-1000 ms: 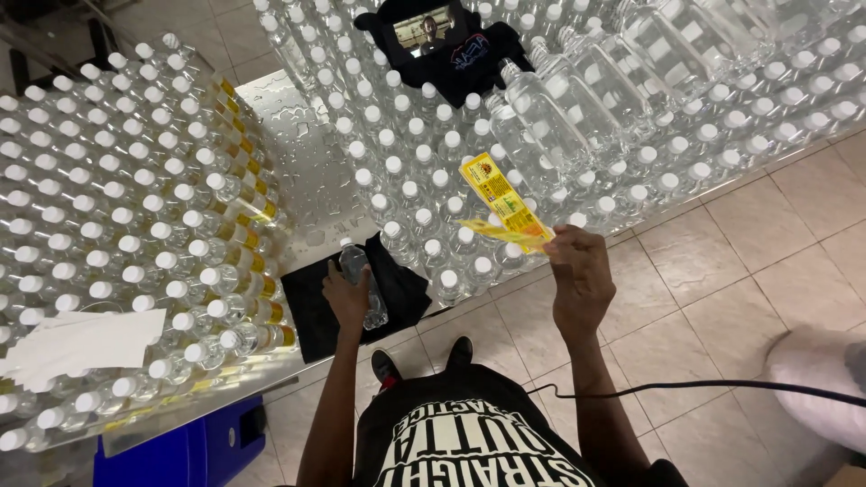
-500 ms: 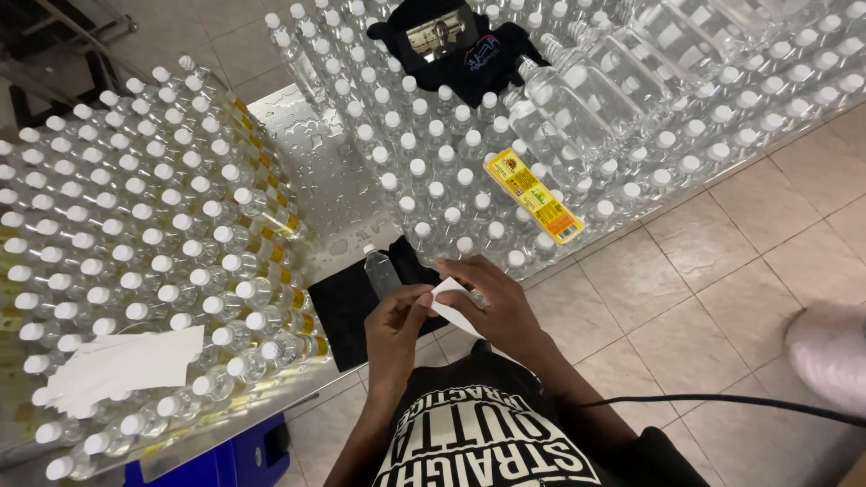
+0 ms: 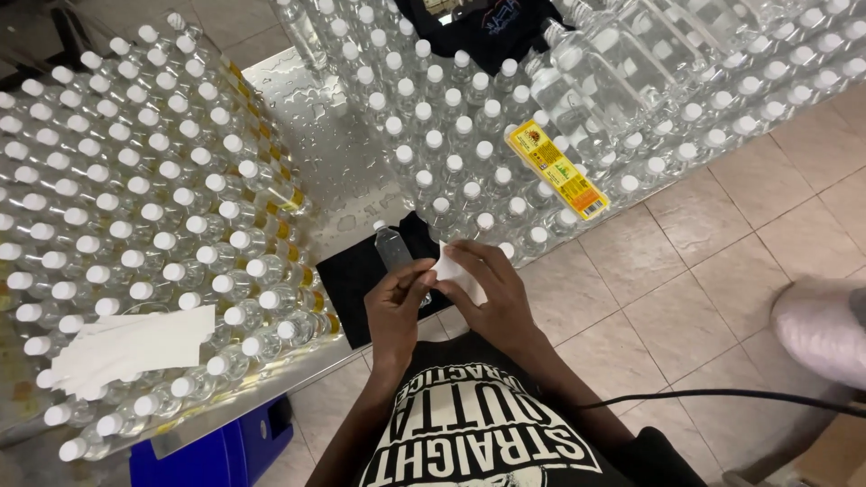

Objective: Manually applying adhesive labels to plastic water bottles at a workstation.

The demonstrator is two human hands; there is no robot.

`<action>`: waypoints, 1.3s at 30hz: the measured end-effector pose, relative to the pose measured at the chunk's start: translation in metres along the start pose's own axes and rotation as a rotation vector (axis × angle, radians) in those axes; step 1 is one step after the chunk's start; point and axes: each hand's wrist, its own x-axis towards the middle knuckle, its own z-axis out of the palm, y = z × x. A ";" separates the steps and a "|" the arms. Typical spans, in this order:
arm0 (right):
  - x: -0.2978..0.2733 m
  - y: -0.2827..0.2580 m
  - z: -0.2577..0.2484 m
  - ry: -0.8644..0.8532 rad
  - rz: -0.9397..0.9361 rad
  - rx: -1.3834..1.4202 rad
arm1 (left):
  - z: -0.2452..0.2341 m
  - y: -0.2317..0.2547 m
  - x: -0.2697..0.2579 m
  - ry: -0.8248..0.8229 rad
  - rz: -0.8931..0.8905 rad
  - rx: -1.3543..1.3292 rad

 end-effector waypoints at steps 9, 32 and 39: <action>-0.001 -0.001 0.013 -0.048 0.062 0.095 | -0.007 -0.007 0.007 -0.013 0.036 -0.094; -0.043 0.035 -0.025 -0.275 0.973 0.452 | -0.036 0.001 0.018 0.178 0.095 -0.181; 0.002 0.001 -0.038 -0.101 0.599 0.361 | -0.012 -0.010 0.011 -0.014 0.190 -0.066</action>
